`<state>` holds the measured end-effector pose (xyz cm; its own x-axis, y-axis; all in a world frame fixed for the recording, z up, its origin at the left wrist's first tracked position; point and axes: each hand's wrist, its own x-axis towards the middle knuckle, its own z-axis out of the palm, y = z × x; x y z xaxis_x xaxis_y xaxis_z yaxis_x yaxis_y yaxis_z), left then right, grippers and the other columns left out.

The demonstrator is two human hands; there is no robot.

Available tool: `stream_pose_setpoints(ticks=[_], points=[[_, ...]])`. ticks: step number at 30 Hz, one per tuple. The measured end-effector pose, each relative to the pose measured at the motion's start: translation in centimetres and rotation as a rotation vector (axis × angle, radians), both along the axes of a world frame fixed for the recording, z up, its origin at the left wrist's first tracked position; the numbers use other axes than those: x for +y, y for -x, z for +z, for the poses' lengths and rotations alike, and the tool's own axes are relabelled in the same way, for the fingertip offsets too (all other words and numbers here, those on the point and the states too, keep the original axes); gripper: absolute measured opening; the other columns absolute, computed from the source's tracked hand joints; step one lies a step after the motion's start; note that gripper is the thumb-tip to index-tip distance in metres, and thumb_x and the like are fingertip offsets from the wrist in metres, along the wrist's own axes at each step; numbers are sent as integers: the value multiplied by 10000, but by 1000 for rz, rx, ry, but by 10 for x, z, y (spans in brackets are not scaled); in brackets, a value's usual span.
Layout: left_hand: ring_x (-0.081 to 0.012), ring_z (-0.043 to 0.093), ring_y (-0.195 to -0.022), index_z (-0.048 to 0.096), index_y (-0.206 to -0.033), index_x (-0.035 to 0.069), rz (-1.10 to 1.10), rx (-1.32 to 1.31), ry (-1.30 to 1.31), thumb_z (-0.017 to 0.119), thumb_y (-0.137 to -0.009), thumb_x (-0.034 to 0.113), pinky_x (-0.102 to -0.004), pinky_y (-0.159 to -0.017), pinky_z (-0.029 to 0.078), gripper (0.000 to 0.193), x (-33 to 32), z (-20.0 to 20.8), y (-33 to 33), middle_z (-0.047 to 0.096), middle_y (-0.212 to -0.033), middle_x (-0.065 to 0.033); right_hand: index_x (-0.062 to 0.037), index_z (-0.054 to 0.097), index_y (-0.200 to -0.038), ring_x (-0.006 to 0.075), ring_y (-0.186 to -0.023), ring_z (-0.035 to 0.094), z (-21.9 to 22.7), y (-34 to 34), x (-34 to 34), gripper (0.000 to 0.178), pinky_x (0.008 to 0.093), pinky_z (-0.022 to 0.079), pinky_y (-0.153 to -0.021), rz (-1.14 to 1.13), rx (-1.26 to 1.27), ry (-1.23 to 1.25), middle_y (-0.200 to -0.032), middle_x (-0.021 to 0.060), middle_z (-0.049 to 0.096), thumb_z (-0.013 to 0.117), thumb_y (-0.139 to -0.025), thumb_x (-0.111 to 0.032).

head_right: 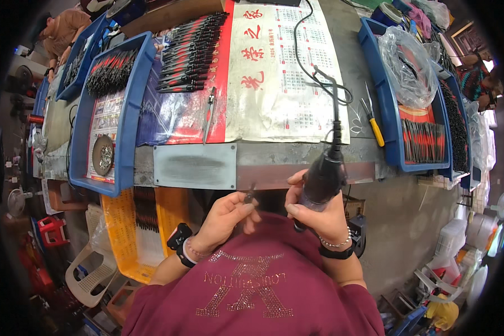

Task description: The person uses a rotary tool to grind the ends of small metal rods one at a time, then places each finished rod on the table. The person repeats this process for several rods, occasionally using a screwdriver to adjust or inspect the parts.

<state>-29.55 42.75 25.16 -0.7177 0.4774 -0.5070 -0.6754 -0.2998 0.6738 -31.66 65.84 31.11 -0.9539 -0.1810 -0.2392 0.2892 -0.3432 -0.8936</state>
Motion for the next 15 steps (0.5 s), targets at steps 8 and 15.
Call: stream_pose_setpoints(ticks=[8,15], points=[[-102,520,-622,620,-1183,-6,86,-143,-116,431,-1055,354,-236,-581,419,427,13,-26,-1,637,-836,-46,15,529,-1164,116,-711,629,-15,0,-16,450,239,513,-640,76,-56,-232,-953,151,666,709,-751,19],[-121,500,-629,610,-1138,3,139,-424,-454,468,-1038,373,-253,-595,423,408,12,-40,6,579,-788,-32,24,596,-1140,165,-1016,641,-26,11,-25,406,323,494,-907,158,-48,-327,-1090,109,685,753,-780,-79]])
